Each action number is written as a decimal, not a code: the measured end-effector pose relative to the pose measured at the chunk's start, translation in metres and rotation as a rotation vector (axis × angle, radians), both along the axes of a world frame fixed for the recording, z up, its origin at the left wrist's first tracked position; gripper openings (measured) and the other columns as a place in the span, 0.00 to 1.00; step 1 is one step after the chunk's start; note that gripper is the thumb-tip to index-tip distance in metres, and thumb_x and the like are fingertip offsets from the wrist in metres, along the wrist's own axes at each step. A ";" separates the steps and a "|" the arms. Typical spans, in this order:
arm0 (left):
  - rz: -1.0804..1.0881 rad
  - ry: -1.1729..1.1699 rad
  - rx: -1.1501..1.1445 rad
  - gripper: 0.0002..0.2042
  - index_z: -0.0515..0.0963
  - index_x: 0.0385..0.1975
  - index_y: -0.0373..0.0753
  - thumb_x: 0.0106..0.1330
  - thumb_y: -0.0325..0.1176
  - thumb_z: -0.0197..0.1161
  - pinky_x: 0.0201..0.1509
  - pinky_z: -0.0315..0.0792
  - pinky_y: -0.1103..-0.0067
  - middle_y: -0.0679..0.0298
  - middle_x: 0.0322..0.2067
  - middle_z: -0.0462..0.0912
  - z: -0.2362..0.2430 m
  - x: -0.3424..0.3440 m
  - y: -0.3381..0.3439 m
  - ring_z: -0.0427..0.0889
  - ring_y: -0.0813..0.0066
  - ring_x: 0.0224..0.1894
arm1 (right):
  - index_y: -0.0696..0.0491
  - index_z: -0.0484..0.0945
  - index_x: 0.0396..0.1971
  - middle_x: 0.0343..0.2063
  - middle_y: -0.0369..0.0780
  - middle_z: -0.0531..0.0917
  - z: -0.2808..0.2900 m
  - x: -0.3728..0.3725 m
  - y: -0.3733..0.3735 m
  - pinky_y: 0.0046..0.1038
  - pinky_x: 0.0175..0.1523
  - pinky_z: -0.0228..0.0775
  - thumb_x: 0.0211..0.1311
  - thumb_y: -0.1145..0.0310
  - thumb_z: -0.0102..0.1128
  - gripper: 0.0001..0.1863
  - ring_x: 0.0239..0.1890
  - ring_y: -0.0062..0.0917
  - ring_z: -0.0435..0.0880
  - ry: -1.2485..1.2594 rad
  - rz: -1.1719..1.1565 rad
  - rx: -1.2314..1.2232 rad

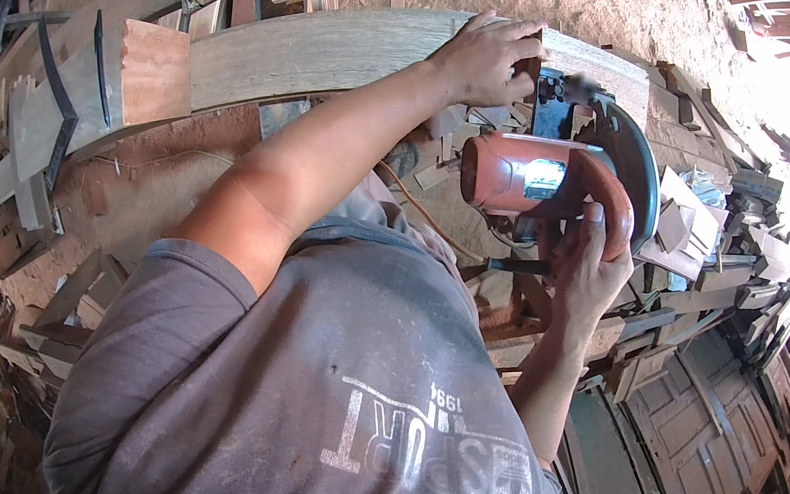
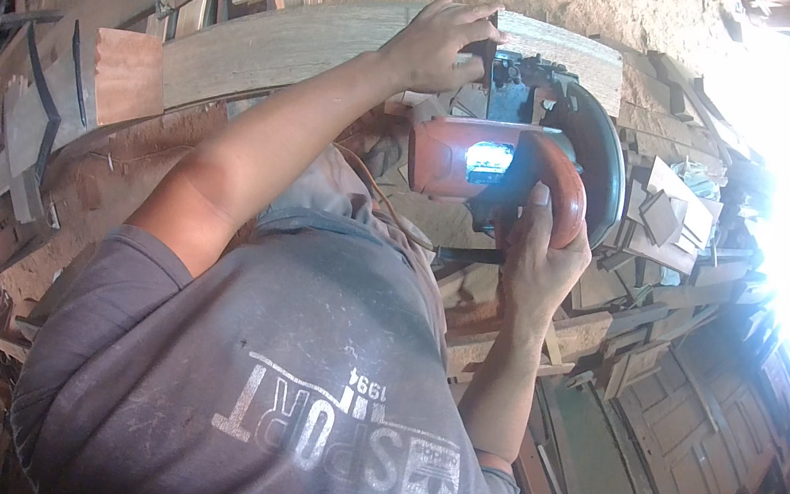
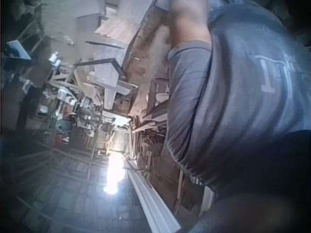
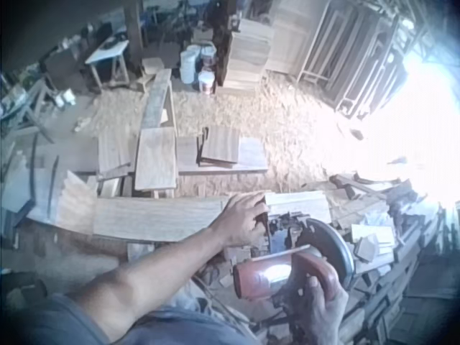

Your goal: The person measures and marks a wooden plank using a tape measure and square, then cuts it with a handheld circular saw. The person stacks the cut pieces on the workbench.

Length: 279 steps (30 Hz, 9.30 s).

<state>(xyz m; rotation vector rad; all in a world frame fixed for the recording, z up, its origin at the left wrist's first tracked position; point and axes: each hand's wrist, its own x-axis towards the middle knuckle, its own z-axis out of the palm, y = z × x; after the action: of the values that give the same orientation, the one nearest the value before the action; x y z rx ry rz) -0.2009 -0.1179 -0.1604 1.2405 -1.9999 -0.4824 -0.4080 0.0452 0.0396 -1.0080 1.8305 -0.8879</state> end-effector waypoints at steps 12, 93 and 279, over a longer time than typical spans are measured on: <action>0.253 0.303 0.320 0.17 0.90 0.54 0.51 0.71 0.49 0.73 0.57 0.84 0.64 0.58 0.45 0.94 0.011 -0.018 -0.022 0.93 0.59 0.50 | 0.58 0.86 0.53 0.23 0.30 0.81 -0.007 -0.002 0.000 0.18 0.25 0.70 0.82 0.58 0.66 0.17 0.21 0.11 0.77 0.023 0.015 -0.066; 0.251 0.383 0.508 0.12 0.92 0.50 0.52 0.73 0.42 0.66 0.60 0.82 0.63 0.57 0.45 0.94 0.039 -0.011 -0.024 0.93 0.54 0.50 | 0.55 0.84 0.45 0.21 0.27 0.77 -0.004 0.012 -0.029 0.17 0.25 0.61 0.83 0.59 0.64 0.13 0.21 0.09 0.72 -0.014 0.006 -0.049; -0.298 -0.329 -0.062 0.47 0.63 0.70 0.55 0.53 0.46 0.89 0.81 0.65 0.45 0.34 0.79 0.49 0.025 -0.015 -0.010 0.56 0.31 0.82 | 0.59 0.63 0.72 0.61 0.63 0.84 -0.757 -0.170 0.159 0.53 0.69 0.75 0.83 0.47 0.48 0.33 0.65 0.58 0.84 0.206 -0.448 1.068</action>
<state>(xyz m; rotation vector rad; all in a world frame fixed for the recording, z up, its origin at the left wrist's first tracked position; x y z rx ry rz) -0.2158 -0.1278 -0.1350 1.0386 -2.4789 -0.3705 -0.5785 0.2045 -0.7172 -0.0061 2.3012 0.0581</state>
